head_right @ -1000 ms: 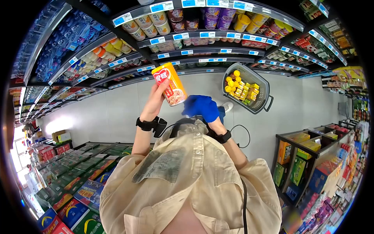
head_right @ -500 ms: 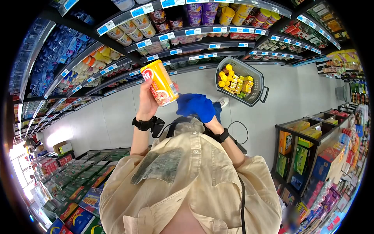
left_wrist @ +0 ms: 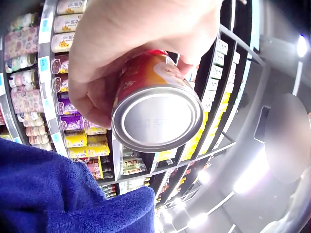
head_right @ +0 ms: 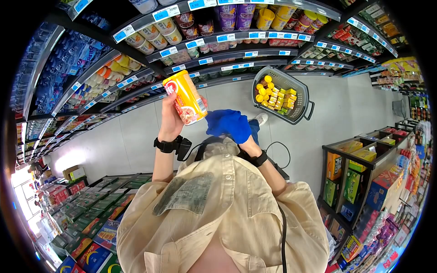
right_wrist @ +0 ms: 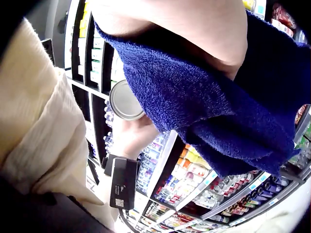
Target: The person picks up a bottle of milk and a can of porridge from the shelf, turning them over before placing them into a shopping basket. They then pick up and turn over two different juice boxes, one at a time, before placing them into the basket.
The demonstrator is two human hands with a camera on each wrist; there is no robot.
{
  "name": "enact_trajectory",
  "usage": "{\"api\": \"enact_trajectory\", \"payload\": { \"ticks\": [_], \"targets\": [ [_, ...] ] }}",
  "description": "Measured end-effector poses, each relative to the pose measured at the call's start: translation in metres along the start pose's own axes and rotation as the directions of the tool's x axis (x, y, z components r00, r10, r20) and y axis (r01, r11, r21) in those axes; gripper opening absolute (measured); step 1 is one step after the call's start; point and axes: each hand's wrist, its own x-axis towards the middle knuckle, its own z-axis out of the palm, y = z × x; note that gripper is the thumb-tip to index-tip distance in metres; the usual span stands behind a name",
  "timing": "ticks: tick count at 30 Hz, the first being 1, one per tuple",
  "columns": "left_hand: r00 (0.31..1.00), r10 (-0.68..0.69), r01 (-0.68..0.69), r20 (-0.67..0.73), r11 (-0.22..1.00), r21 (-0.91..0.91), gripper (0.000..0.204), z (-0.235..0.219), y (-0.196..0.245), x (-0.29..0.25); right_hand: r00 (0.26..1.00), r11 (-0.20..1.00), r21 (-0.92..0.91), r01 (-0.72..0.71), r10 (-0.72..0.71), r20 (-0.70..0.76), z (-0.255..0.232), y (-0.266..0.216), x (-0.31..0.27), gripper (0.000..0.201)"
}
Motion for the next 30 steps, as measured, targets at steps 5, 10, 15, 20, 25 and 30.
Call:
{"api": "enact_trajectory", "payload": {
  "ticks": [5, 10, 15, 20, 25, 30],
  "targets": [
    [1.0, 0.017, -0.017, 0.011, 1.0, 0.015, 0.059, 0.002, 0.002, 0.003, 1.0, 0.992, -0.125, 0.004, 0.0, 0.027, -0.001, -0.008, 0.002, 0.017],
    [0.999, -0.015, 0.011, 0.049, 0.997, 0.082, 0.061, -0.005, -0.002, 0.009, 1.0, 1.0, 0.006, 0.027, -0.027, -0.001, -0.004, 0.002, -0.003, 0.019],
    [0.999, -0.015, 0.024, -0.05, 0.982, 0.186, 0.058, -0.016, -0.017, 0.014, 0.999, 0.999, -0.024, 0.027, -0.027, -0.026, -0.004, 0.001, -0.003, 0.024],
    [0.994, 0.01, 0.014, -0.109, 0.977, 0.214, 0.043, -0.014, -0.018, 0.02, 0.994, 0.964, -0.246, 0.096, -0.106, -0.027, -0.005, -0.029, -0.005, 0.02],
    [0.983, 0.149, -0.1, -0.111, 0.928, 0.359, 0.049, 0.0, -0.015, 0.051, 0.996, 0.991, 0.133, 0.015, -0.003, -0.093, -0.017, -0.032, -0.013, 0.025],
    [0.953, 0.301, -0.278, 0.019, 0.851, 0.446, 0.054, 0.048, 0.032, 0.11, 0.989, 0.993, -0.033, 0.117, -0.12, -0.09, -0.051, 0.007, -0.014, 0.02]
  ]
}}
